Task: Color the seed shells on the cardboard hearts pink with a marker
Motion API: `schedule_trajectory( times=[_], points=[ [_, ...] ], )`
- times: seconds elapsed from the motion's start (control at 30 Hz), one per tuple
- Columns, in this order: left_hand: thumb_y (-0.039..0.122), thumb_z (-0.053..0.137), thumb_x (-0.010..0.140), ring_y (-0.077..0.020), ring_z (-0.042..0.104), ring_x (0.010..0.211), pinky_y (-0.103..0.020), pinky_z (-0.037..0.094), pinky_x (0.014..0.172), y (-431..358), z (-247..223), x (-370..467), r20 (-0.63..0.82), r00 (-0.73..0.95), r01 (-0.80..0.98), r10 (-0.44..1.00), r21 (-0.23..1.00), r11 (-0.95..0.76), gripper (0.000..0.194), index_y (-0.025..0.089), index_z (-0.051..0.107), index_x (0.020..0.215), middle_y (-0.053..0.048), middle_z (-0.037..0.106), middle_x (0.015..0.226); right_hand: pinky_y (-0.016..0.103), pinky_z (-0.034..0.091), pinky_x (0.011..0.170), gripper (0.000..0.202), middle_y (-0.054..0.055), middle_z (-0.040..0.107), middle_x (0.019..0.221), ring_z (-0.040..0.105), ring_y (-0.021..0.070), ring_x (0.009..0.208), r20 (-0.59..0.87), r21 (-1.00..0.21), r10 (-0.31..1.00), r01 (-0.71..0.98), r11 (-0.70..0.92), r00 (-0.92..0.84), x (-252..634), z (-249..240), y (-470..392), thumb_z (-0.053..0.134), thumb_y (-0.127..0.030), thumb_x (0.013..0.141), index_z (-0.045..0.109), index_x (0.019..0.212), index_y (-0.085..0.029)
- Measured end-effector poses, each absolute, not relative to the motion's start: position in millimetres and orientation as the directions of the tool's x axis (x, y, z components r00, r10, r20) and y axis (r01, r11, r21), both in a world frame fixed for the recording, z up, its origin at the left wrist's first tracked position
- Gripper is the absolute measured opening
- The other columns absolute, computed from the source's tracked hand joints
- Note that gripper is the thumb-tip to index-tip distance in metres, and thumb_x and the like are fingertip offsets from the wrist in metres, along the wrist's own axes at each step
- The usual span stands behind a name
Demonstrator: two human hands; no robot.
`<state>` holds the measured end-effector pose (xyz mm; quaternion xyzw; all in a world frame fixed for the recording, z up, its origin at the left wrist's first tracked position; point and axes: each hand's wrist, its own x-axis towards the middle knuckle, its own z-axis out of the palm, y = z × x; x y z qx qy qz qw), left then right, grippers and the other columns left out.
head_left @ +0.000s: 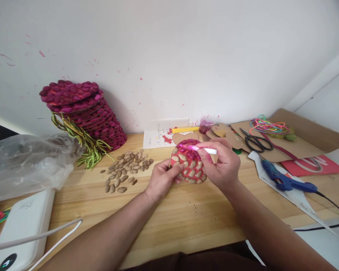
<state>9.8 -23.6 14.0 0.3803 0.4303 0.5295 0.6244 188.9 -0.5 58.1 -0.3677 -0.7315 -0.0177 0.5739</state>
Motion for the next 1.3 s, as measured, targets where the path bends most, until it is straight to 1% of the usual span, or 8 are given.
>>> schedule_trajectory(
  times=[0.27, 0.43, 0.63, 0.77, 0.93, 1.03, 1.17, 1.3],
  points=[
    [0.052, 0.095, 0.060, -0.0099, 0.053, 0.053, -0.021, 0.044, 0.047, -23.3, 12.8, 10.0, -0.134, 0.062, -0.329, 0.989, 0.933, 0.147, 0.043, 0.015, 0.076, 0.072, -0.001, 0.067, 0.063, 0.040, 0.053, 0.082, 0.008, 0.002, 0.077, 0.086, 0.067, 0.0210, 0.086, 0.857, -0.380, 0.510, 0.579, 0.722, -0.074, 188.4, 58.1, -0.7, 0.072, -0.020, 0.092, 0.076, 0.096, -0.025],
    [0.052, 0.095, 0.062, -0.0097, 0.053, 0.053, -0.021, 0.045, 0.048, -22.8, 8.2, 10.3, -0.110, 0.062, -0.313, 0.992, 0.941, 0.124, 0.043, 0.015, 0.076, 0.072, -0.001, 0.067, 0.063, 0.039, 0.054, 0.083, 0.011, 0.002, 0.077, 0.089, 0.067, 0.0206, 0.088, 0.851, -0.406, 0.521, 0.547, 0.732, -0.066, 188.3, 57.9, -2.0, 0.070, -0.019, 0.093, 0.077, 0.099, -0.026],
    [0.052, 0.095, 0.062, -0.0097, 0.054, 0.054, -0.021, 0.046, 0.049, -23.7, 8.6, 10.9, -0.127, 0.049, -0.320, 0.991, 0.937, 0.136, 0.042, 0.016, 0.077, 0.074, -0.001, 0.070, 0.067, 0.042, 0.054, 0.083, 0.010, 0.003, 0.076, 0.089, 0.067, 0.0218, 0.088, 0.847, -0.410, 0.530, 0.584, 0.700, -0.040, 190.5, 56.7, -0.7, 0.071, -0.022, 0.093, 0.077, 0.100, -0.025],
    [0.053, 0.095, 0.061, -0.0094, 0.053, 0.054, -0.020, 0.045, 0.048, -23.9, 10.2, 11.1, -0.120, 0.051, -0.315, 0.992, 0.940, 0.130, 0.042, 0.016, 0.077, 0.073, -0.001, 0.069, 0.066, 0.041, 0.055, 0.083, 0.010, 0.003, 0.076, 0.089, 0.067, 0.0215, 0.089, 0.841, -0.436, 0.539, 0.540, 0.720, -0.039, 189.5, 56.9, -1.5, 0.070, -0.022, 0.094, 0.077, 0.100, -0.026],
    [0.054, 0.095, 0.060, -0.0103, 0.055, 0.056, -0.020, 0.046, 0.049, -23.4, 9.1, 11.1, -0.132, 0.030, -0.304, 0.991, 0.943, 0.135, 0.045, 0.016, 0.078, 0.075, -0.002, 0.070, 0.069, 0.041, 0.054, 0.084, 0.011, 0.002, 0.076, 0.089, 0.067, 0.0209, 0.088, 0.847, -0.408, 0.529, 0.579, 0.706, -0.048, 190.3, 56.5, -1.4, 0.071, -0.020, 0.092, 0.077, 0.100, -0.026],
    [0.055, 0.095, 0.060, -0.0109, 0.056, 0.057, -0.021, 0.046, 0.049, -22.9, 7.7, 12.0, -0.128, 0.018, -0.307, 0.992, 0.943, 0.127, 0.046, 0.016, 0.078, 0.076, -0.002, 0.071, 0.070, 0.042, 0.054, 0.085, 0.012, 0.003, 0.076, 0.091, 0.067, 0.0215, 0.089, 0.841, -0.448, 0.540, 0.534, 0.717, -0.020, 193.0, 54.6, -0.1, 0.071, -0.020, 0.093, 0.076, 0.101, -0.027],
    [0.055, 0.094, 0.064, -0.0098, 0.052, 0.056, -0.021, 0.046, 0.051, -21.5, 3.5, 14.2, -0.061, -0.014, -0.331, 0.998, 0.942, 0.053, 0.044, 0.016, 0.076, 0.075, -0.001, 0.068, 0.068, 0.041, 0.054, 0.087, 0.013, 0.003, 0.075, 0.096, 0.068, 0.0209, 0.091, 0.821, -0.519, 0.570, 0.434, 0.736, 0.015, 194.6, 52.6, 1.1, 0.069, -0.020, 0.094, 0.075, 0.103, -0.027],
    [0.054, 0.092, 0.068, -0.0104, 0.051, 0.059, -0.022, 0.046, 0.055, -19.6, -2.0, 15.4, -0.005, -0.015, -0.305, 1.000, 0.952, 0.001, 0.043, 0.015, 0.076, 0.075, -0.001, 0.067, 0.069, 0.038, 0.055, 0.088, 0.011, 0.003, 0.075, 0.097, 0.069, 0.0196, 0.091, 0.806, -0.555, 0.591, 0.400, 0.730, 0.041, 192.6, 52.0, 0.8, 0.069, -0.020, 0.095, 0.075, 0.103, -0.025]
  ],
)
